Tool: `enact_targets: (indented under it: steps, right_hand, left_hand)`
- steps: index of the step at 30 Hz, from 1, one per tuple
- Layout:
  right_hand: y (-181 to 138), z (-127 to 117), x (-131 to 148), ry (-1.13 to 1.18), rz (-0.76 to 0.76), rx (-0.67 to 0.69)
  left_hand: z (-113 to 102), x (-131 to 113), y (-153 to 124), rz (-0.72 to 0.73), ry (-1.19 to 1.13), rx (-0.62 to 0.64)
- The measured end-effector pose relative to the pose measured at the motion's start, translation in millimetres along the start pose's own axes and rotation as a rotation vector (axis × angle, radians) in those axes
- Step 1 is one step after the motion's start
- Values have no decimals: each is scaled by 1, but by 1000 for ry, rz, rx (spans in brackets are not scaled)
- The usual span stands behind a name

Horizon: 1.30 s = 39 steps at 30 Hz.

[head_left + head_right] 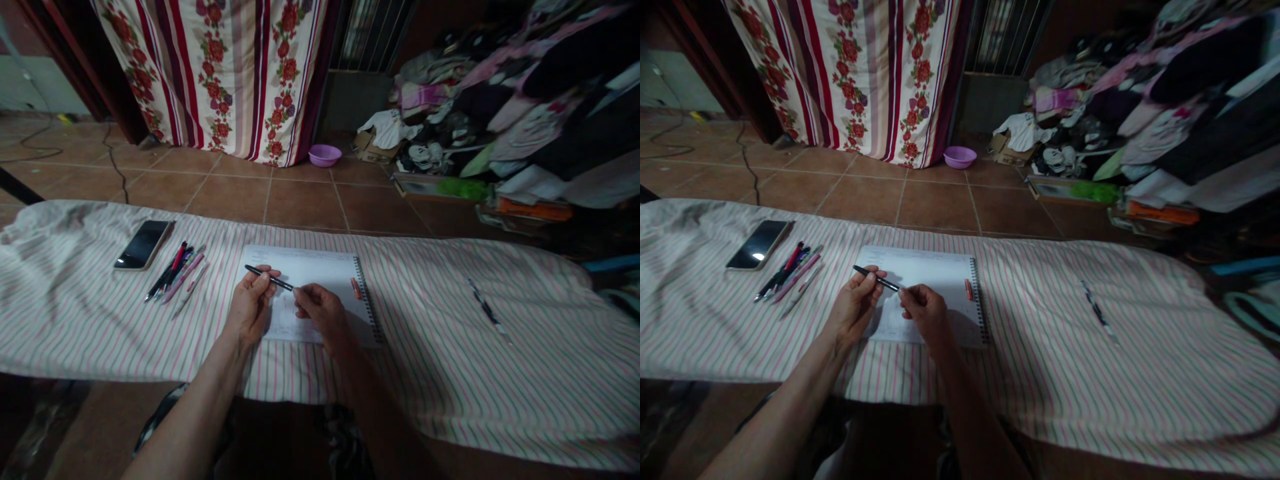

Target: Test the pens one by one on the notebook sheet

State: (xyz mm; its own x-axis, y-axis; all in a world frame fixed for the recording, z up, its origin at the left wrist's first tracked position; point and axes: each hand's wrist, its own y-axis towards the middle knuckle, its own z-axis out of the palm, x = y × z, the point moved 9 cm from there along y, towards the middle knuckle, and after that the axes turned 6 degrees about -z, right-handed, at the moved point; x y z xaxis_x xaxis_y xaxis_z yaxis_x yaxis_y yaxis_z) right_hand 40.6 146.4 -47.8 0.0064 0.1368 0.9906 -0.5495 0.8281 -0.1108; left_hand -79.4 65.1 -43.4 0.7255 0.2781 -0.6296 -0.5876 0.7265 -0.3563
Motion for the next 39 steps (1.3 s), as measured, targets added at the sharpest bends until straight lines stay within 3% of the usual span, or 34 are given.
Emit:
enact_targets:
  steps: [12,21,30,39]
  right_hand:
    - [1,-5,2,71,-38,-15]
    - [-5,0,2,157,78,2]
    - [-14,21,-8,348,226,208]
    - [-18,24,-8,452,227,126]
  left_hand:
    - [-4,5,2,-50,-91,-88]
    - [0,6,0,-84,-88,-35]
    - [4,13,-5,-144,-104,-21]
    - [8,12,-6,-95,-79,67]
